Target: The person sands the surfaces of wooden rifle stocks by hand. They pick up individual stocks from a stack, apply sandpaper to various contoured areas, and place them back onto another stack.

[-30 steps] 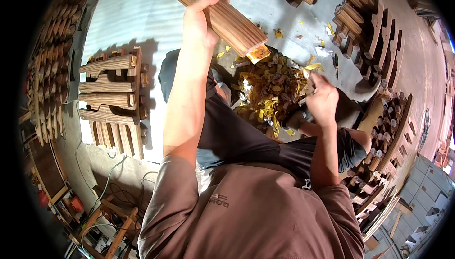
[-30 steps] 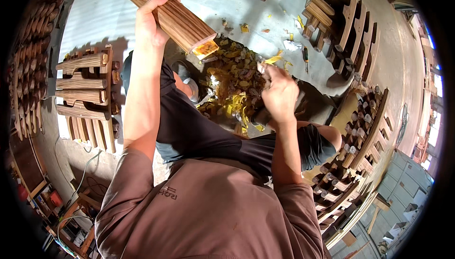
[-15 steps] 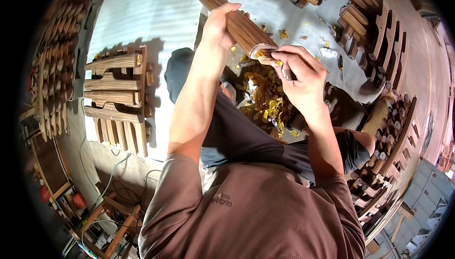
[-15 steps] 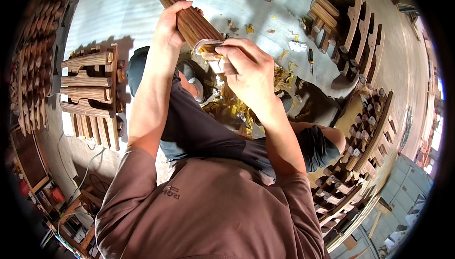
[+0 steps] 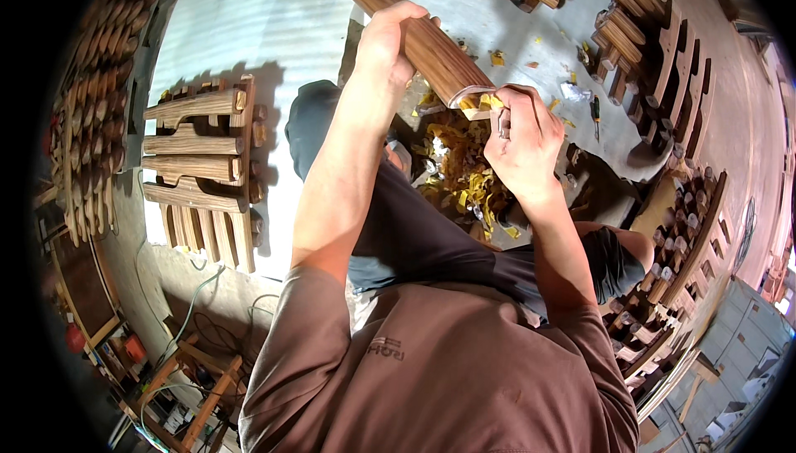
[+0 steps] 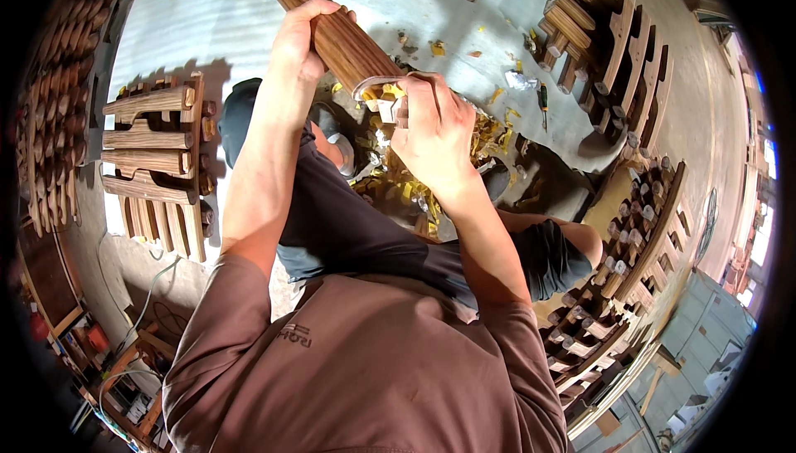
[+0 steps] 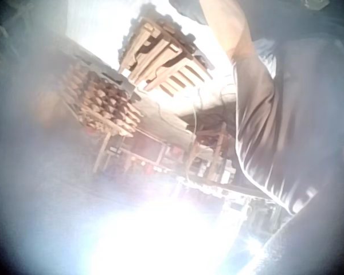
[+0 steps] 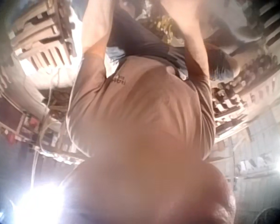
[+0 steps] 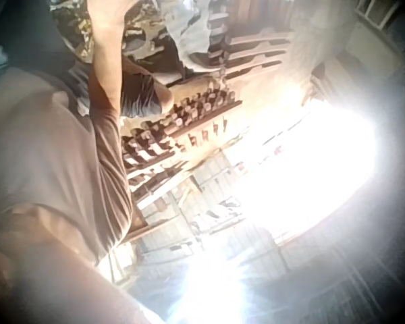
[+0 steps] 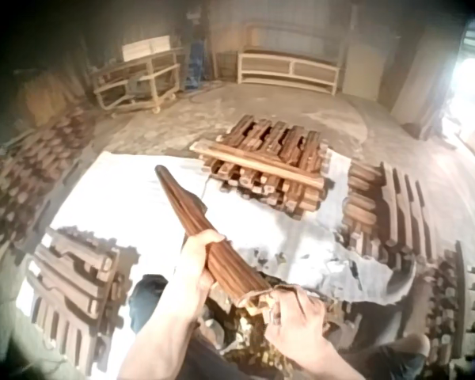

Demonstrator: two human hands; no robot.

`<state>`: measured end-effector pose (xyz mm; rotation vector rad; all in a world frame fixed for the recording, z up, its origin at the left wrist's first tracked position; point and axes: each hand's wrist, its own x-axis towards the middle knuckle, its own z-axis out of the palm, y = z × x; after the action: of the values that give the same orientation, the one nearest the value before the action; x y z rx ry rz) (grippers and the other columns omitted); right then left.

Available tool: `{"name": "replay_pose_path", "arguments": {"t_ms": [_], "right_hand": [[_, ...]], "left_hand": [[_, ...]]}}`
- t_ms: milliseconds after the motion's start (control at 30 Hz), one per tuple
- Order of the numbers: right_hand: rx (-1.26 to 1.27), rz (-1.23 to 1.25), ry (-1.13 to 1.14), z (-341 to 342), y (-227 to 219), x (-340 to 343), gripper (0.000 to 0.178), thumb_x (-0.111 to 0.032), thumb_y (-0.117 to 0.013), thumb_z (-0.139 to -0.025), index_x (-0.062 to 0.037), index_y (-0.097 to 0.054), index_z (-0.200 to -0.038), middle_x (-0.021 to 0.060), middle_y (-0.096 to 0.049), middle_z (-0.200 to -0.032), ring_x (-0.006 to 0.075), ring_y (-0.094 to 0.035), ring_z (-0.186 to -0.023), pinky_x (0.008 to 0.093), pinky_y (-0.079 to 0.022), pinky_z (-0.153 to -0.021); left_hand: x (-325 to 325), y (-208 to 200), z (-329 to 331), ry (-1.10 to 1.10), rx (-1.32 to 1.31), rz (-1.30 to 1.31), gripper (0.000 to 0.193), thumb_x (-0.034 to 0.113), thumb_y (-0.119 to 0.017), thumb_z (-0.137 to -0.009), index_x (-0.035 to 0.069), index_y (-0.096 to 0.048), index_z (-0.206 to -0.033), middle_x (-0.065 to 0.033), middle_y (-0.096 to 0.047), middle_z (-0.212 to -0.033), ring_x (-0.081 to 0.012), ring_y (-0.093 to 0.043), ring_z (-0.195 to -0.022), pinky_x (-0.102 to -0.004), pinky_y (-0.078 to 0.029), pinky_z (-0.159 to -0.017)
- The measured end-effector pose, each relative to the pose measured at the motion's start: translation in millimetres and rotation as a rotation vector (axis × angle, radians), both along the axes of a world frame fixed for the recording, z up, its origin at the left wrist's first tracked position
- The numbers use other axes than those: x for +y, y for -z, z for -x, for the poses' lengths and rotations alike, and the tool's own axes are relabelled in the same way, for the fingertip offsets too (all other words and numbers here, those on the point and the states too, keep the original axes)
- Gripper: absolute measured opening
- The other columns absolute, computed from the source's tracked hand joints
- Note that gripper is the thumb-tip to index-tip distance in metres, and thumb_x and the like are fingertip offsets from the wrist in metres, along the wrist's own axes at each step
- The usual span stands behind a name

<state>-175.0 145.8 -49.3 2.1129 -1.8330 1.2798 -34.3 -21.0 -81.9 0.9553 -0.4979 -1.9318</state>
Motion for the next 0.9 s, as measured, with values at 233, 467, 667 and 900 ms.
{"name": "replay_pose_path", "arguments": {"t_ms": [233, 467, 667, 900], "right_hand": [[-0.372, -0.14, -0.124, 1, 0, 1, 0.012, 0.005, -0.069, -0.082, 0.0006, -0.063, -0.092, 0.0136, -0.067, -0.092, 0.0293, -0.069, -0.077, 0.0329, -0.054, -0.067], [-0.123, -0.118, -0.12, -1, 0, 1, 0.016, 0.001, -0.069, -0.084, 0.0005, -0.054, -0.087, 0.0128, -0.064, -0.082, 0.03, -0.063, -0.063, 0.0353, -0.052, -0.056], [-0.617, -0.27, 0.226, -5, 17, -2, 0.013, -0.009, -0.065, -0.092, 0.0031, -0.058, -0.092, 0.0137, -0.064, -0.073, 0.0257, -0.065, -0.065, 0.036, -0.052, -0.063], [-1.202, -0.478, 0.421, 30, 56, -15, 0.011, -0.008, -0.06, -0.095, 0.0016, -0.06, -0.089, 0.0063, -0.059, -0.068, 0.0121, -0.053, -0.06, 0.0318, -0.046, -0.057]], "left_hand": [[-1, -6, -8, -0.07, -0.009, 0.003, 0.028, 0.003, -0.063, -0.08, -0.001, -0.051, -0.105, -0.0143, -0.063, -0.087, -0.0281, -0.066, -0.081, -0.0424, -0.056, -0.074], [6, -13, -4, 0.005, 0.002, 0.029, 0.032, 0.002, -0.063, -0.08, -0.003, -0.052, -0.109, -0.0148, -0.063, -0.088, -0.0276, -0.066, -0.082, -0.0414, -0.057, -0.075], [1, -14, -7, 0.033, 0.147, 0.054, 0.043, 0.0, -0.065, -0.075, -0.002, -0.046, -0.114, -0.0141, -0.059, -0.094, -0.0304, -0.065, -0.086, -0.0456, -0.056, -0.079], [4, -37, -17, 0.165, 0.971, -0.2, 0.047, 0.01, -0.074, -0.068, 0.002, -0.051, -0.109, -0.0079, -0.061, -0.09, -0.0211, -0.062, -0.086, -0.0385, -0.055, -0.084]]}}
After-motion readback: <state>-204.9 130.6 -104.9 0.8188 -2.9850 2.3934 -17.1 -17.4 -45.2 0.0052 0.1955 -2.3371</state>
